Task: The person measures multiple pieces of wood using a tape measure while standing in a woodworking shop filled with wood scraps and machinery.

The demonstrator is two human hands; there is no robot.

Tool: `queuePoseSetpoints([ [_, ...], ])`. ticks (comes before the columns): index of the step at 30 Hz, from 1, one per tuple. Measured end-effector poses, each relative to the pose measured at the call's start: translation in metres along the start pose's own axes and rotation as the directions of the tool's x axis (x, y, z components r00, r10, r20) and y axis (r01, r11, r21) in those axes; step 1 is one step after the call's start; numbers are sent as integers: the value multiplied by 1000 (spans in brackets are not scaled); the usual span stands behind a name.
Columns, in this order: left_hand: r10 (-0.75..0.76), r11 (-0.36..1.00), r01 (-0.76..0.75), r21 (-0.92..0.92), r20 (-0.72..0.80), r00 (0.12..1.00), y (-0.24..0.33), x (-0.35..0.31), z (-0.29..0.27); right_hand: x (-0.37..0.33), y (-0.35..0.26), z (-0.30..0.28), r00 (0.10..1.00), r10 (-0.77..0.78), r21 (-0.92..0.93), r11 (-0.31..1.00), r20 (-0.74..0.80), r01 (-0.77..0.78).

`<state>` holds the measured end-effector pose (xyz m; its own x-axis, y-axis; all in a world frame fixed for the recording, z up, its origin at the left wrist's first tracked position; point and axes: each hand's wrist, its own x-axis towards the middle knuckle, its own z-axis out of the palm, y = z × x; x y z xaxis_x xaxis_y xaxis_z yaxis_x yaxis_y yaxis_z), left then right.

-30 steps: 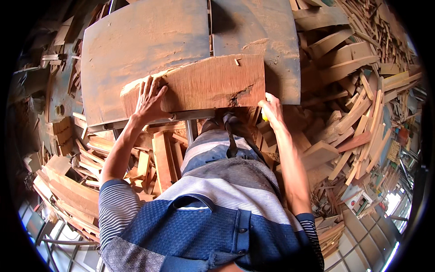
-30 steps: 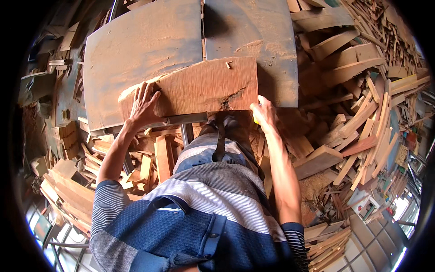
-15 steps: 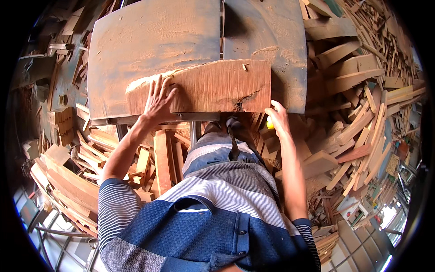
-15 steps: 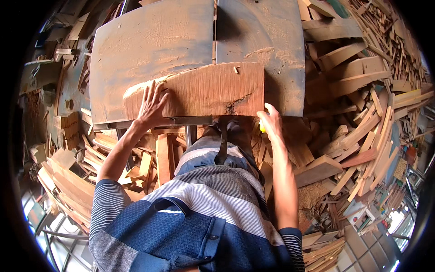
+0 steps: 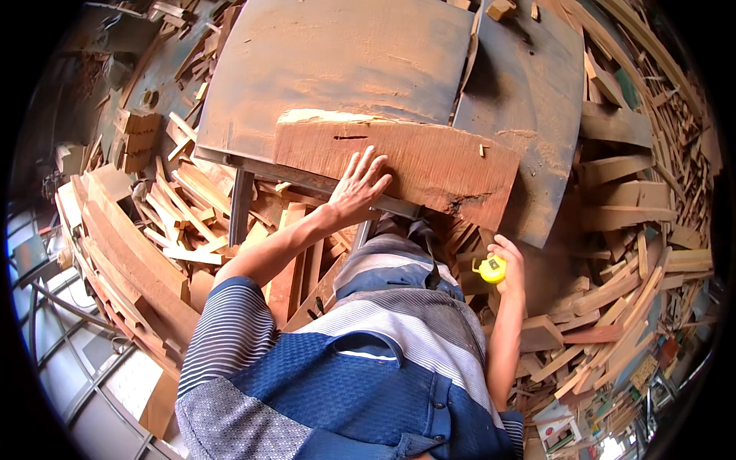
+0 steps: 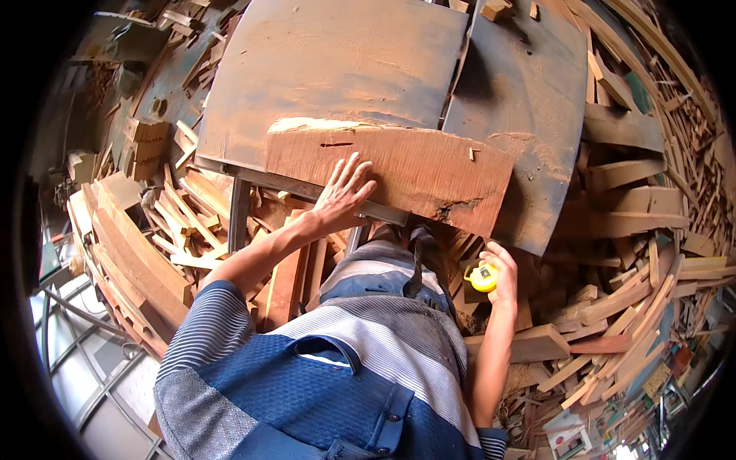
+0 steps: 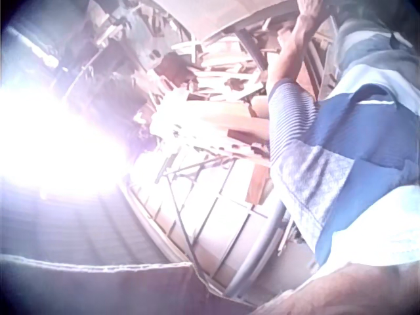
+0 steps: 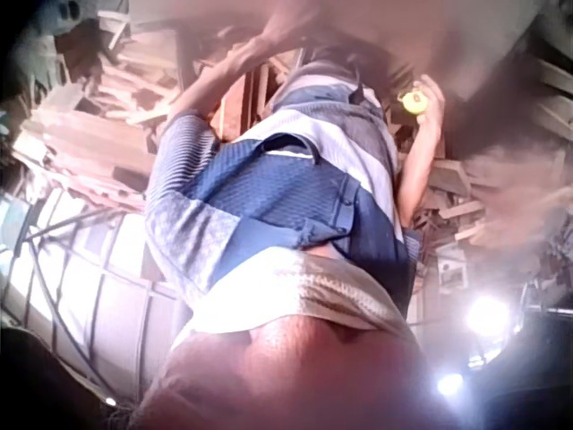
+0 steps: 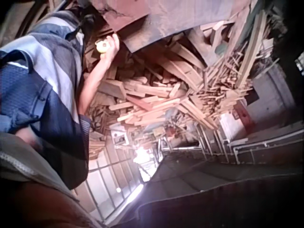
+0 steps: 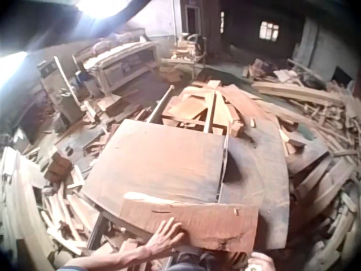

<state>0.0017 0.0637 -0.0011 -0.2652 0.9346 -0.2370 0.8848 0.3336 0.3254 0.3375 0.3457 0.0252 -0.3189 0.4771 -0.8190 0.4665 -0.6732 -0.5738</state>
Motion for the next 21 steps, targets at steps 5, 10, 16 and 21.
queuePoseSetpoints([
  [5,-2,999,5,44,-63,998,-12,25,-13,3,22,-8,972,34,352,929,233,-117],
  [10,-1,990,-6,139,50,999,-24,42,-23,-4,32,-6,948,47,406,896,313,-179],
  [16,9,988,-18,151,61,998,-21,48,-21,-5,52,-11,986,85,397,907,146,-137],
  [21,-2,982,-5,191,37,999,-24,45,-13,-8,46,11,992,-25,68,997,-122,33],
])
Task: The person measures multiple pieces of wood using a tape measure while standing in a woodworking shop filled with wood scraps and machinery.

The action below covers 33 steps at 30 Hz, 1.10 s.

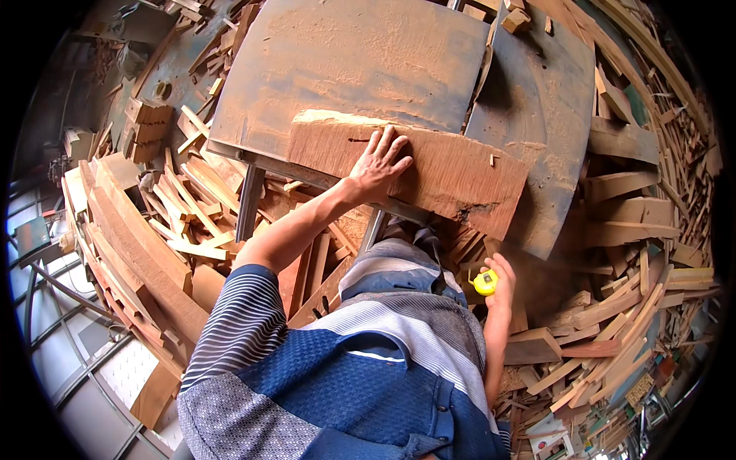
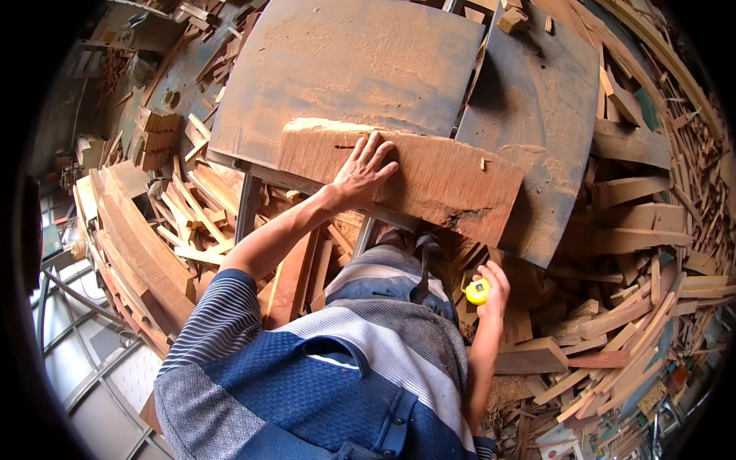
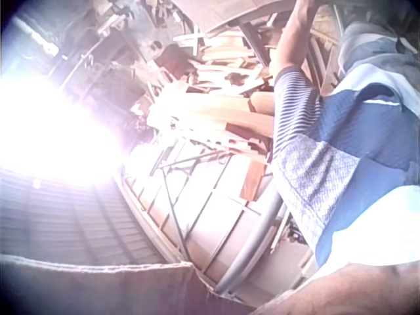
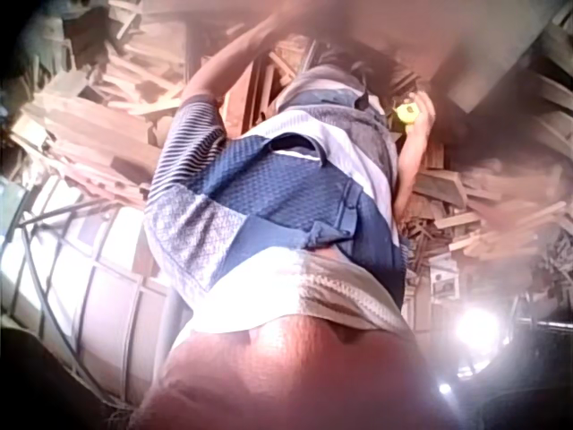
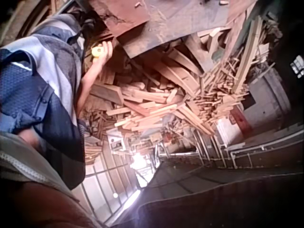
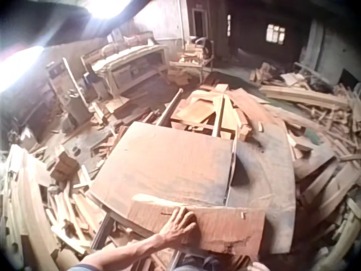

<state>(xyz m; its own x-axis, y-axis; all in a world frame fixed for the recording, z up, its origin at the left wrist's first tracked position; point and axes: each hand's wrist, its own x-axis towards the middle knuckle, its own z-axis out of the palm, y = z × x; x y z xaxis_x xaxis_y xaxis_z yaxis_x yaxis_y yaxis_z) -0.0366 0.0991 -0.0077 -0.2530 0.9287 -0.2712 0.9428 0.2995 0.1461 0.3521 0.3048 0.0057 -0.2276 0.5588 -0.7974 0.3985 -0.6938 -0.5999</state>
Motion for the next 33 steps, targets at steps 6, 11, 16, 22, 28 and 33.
queuePoseSetpoints([
  [6,9,1000,-9,-7,-52,999,-2,0,1,3,-36,33,908,-418,-596,729,-1,335],
  [11,39,999,-39,-27,1,999,-2,5,-13,1,-62,53,815,-528,-863,272,236,426],
  [16,59,997,-59,-57,1,998,-11,6,-18,9,-60,51,768,-535,-844,172,352,507],
  [22,44,999,-45,3,41,998,-12,7,-14,20,-59,47,694,-591,-858,6,411,513],
  [28,54,998,-53,-27,37,998,-14,8,-15,26,-69,50,690,-587,-864,-32,424,503],
  [33,41,999,-39,-24,71,997,-13,11,-24,31,-73,49,692,-572,-855,-31,440,518],
])
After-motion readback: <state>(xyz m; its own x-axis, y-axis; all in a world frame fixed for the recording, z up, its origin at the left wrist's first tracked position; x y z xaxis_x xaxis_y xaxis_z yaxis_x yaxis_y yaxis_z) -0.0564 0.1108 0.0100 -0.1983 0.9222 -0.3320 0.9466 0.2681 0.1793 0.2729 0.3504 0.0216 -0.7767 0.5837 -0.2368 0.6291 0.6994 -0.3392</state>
